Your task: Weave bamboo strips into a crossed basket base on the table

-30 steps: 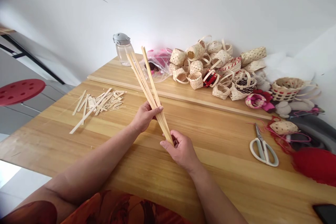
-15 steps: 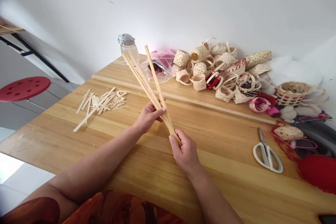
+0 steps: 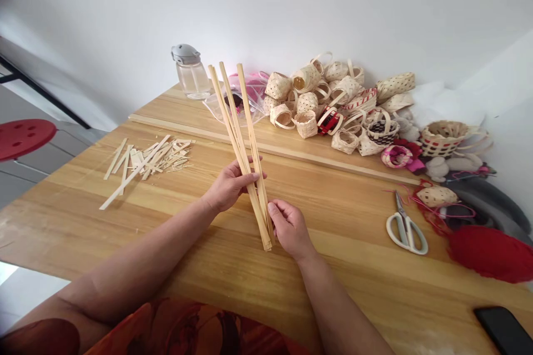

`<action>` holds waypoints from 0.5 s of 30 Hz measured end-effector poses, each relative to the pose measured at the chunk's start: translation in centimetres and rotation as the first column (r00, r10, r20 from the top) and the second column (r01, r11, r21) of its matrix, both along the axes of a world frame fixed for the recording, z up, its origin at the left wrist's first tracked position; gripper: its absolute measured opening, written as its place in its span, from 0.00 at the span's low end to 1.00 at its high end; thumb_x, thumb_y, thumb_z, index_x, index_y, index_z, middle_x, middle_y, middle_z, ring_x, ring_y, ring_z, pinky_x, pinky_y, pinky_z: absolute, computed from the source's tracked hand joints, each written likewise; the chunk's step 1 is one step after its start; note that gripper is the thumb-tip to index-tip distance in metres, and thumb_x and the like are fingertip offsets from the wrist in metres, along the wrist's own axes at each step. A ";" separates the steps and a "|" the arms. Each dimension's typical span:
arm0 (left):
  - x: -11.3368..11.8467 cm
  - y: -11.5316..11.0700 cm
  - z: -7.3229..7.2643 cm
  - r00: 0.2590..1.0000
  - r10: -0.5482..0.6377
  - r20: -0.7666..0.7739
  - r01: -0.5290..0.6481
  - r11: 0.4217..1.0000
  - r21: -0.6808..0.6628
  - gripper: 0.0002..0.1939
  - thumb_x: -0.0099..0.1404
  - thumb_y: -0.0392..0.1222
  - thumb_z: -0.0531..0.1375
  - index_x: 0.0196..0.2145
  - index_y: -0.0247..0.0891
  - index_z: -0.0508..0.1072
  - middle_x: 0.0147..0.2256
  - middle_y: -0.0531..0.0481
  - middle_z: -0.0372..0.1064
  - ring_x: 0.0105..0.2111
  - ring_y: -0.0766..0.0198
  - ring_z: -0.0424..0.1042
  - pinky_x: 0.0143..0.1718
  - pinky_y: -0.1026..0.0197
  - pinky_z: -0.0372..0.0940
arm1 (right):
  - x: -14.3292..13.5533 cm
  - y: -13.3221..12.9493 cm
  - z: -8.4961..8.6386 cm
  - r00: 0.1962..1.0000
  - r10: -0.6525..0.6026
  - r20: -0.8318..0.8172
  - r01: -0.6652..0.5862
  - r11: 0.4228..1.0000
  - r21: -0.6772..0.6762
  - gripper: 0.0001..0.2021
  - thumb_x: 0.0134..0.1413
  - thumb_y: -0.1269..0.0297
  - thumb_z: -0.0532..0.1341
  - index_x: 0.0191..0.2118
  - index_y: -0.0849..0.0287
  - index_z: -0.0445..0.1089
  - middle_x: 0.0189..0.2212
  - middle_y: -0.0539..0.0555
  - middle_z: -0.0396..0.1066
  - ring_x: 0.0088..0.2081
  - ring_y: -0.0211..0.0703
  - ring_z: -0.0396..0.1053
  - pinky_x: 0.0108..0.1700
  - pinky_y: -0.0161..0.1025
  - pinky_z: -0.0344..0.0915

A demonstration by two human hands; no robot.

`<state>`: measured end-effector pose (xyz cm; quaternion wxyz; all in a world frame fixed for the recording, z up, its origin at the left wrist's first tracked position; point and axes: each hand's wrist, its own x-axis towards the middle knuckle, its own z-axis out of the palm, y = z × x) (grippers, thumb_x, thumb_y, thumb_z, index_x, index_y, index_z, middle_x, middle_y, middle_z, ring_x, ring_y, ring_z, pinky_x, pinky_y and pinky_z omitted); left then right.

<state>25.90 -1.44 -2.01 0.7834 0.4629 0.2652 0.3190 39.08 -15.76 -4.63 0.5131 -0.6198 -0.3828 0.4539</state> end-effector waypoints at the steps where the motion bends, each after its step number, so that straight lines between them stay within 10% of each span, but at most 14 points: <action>1: 0.0 -0.1 -0.1 1.000 -0.021 0.012 0.021 1.000 -0.001 0.32 0.53 0.45 0.71 0.54 0.40 0.70 0.37 0.47 0.78 0.31 0.64 0.74 0.29 0.64 0.68 | 0.1 0.0 0.0 0.999 0.002 -0.039 -0.002 1.000 -0.007 0.16 0.59 0.48 0.61 0.37 0.57 0.73 0.23 0.47 0.64 0.23 0.34 0.58 0.22 0.31 0.57; 15: 0.3 -0.4 -0.6 0.996 -0.050 0.072 0.054 0.997 -0.046 0.24 0.52 0.40 0.72 0.47 0.40 0.72 0.29 0.56 0.71 0.23 0.72 0.67 0.27 0.67 0.62 | 0.1 0.1 0.7 0.986 -0.022 -0.168 0.024 1.000 0.006 0.13 0.57 0.52 0.64 0.34 0.58 0.72 0.24 0.47 0.68 0.23 0.33 0.64 0.24 0.31 0.58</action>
